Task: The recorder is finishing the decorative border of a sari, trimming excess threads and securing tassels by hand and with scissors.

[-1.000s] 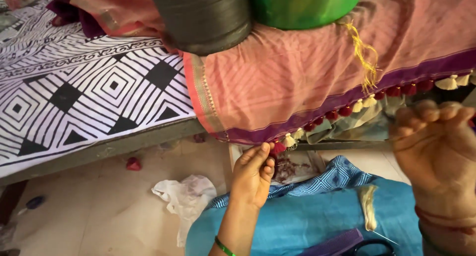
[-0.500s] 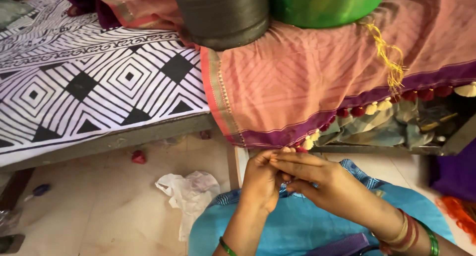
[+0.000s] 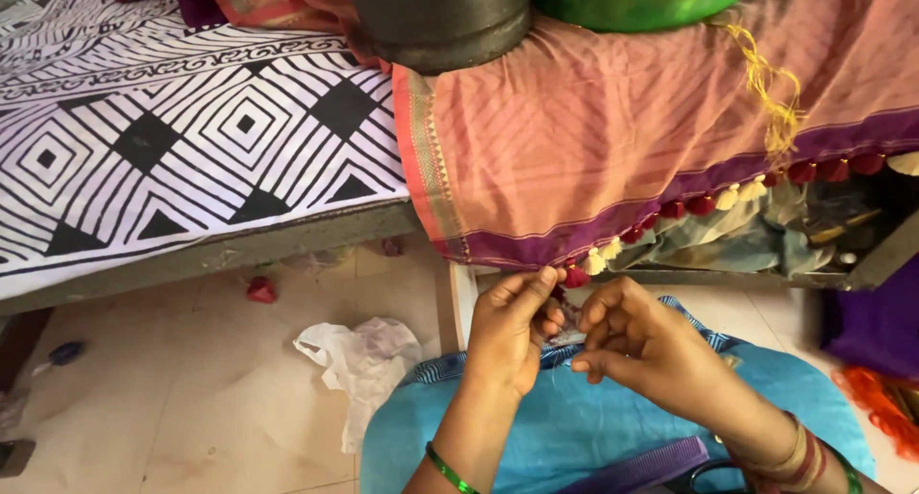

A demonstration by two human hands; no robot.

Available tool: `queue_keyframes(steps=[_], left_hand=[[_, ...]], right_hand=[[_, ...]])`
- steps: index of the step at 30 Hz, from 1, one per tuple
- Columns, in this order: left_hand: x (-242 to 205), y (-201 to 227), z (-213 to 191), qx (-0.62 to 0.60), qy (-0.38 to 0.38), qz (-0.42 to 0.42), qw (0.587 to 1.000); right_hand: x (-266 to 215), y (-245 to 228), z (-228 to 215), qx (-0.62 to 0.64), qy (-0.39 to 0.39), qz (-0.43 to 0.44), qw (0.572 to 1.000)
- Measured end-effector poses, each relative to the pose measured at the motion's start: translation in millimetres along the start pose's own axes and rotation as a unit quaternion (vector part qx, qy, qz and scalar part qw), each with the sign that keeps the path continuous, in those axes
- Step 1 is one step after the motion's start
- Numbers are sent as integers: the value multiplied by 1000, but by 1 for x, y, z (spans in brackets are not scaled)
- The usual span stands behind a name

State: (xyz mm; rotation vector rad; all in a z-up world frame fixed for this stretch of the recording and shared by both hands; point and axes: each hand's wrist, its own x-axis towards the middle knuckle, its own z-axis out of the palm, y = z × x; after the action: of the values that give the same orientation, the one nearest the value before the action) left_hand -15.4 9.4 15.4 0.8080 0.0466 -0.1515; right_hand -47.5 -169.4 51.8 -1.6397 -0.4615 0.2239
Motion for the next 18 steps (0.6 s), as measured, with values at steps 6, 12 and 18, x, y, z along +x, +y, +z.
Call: queue_keyframes(steps=[6,12,18], left_hand=[[-8,6,12,71,18,29,997],[-9,25,-7,173,31,64,982],[-9,52,-9,281,-47,20,958]], right_hand=[[6,3,24,47,52,48,996],[6,-12,12,-220,86,-175,956],[24,-76,1,-471,27,-340,813]])
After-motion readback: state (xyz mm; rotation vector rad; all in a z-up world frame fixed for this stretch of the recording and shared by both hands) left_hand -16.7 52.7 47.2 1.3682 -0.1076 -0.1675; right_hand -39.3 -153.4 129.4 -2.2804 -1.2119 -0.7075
